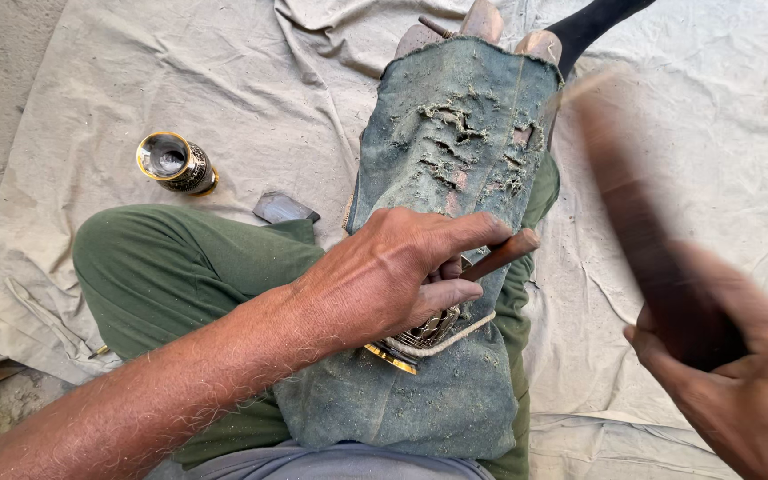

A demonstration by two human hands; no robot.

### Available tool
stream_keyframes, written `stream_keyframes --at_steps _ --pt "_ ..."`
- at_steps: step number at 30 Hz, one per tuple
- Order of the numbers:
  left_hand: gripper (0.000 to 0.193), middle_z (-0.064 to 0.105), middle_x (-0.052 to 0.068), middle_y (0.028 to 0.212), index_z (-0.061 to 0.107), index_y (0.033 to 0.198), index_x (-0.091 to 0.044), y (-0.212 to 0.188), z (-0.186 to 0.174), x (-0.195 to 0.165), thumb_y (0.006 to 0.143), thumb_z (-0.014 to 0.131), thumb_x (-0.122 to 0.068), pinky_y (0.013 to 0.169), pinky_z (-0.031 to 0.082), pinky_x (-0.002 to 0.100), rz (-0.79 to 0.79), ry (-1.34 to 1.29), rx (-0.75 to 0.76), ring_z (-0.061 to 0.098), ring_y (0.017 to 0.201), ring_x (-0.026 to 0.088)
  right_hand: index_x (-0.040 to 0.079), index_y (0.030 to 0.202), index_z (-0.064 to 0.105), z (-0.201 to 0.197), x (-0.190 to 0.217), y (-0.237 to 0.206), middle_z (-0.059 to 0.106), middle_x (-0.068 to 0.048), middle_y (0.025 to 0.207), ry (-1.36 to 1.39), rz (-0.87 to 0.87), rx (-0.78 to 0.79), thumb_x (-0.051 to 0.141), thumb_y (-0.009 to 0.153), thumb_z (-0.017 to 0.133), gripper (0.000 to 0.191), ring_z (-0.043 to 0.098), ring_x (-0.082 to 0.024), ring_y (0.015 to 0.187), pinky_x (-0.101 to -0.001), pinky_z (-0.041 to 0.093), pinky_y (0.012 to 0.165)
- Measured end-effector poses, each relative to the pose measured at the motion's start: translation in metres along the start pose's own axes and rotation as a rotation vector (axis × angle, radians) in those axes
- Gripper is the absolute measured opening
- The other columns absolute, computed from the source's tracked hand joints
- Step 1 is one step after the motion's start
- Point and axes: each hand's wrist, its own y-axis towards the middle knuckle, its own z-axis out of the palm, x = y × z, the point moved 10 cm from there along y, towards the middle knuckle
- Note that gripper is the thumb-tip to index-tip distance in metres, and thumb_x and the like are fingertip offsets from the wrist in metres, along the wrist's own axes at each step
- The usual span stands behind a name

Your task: The person sits on the ground with a worn leather sandbag across their lap, holds a metal punch against a small brass pot resting on the bag, and repeatedly strikes the punch with a wooden mallet to emboss a pattern into the vessel, occasionally repositioning the pot and punch between strikes.

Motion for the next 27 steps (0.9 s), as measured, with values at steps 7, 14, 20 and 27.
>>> stream_keyframes --at_steps 7,14,20,27 --pt "0.051 0.077 0.010 0.097 0.062 0.131 -0.015 0.001 0.001 0.006 0.084 0.081 -0.017 0.074 0.058 0.041 -0.016 0.031 0.001 0.075 0.084 0.029 0.001 0.139 0.062 -0.001 0.021 0.007 0.073 -0.015 0.097 0.133 -0.076 -0.014 0.001 0.073 0.085 0.070 0.072 -0.022 0.089 -0.0361 0.061 0.082" --pt "0.052 0.077 0.009 0.092 0.063 0.132 -0.018 0.003 0.005 0.008 0.083 0.079 -0.017 0.071 0.058 0.041 -0.050 0.003 0.032 0.075 0.079 0.028 0.005 0.144 0.062 0.000 0.021 0.005 0.074 -0.014 0.098 0.108 -0.034 0.023 0.005 0.074 0.086 0.073 0.074 -0.022 0.088 -0.0363 0.062 0.083" --pt "0.049 0.076 0.010 0.091 0.063 0.130 -0.016 0.003 0.003 0.008 0.084 0.080 -0.017 0.071 0.057 0.042 -0.024 0.035 0.017 0.074 0.081 0.030 0.002 0.141 0.063 -0.004 0.024 0.006 0.073 -0.013 0.100 0.194 -0.045 -0.034 0.005 0.078 0.087 0.068 0.072 -0.021 0.087 -0.0355 0.060 0.077" --pt "0.055 0.075 0.009 0.090 0.061 0.137 -0.018 0.002 0.005 0.008 0.085 0.079 -0.021 0.073 0.058 0.041 -0.011 0.019 0.030 0.075 0.081 0.028 0.005 0.146 0.064 -0.002 0.021 0.006 0.072 -0.007 0.086 0.166 -0.046 0.007 0.006 0.077 0.087 0.072 0.071 -0.016 0.078 -0.0299 0.060 0.069"
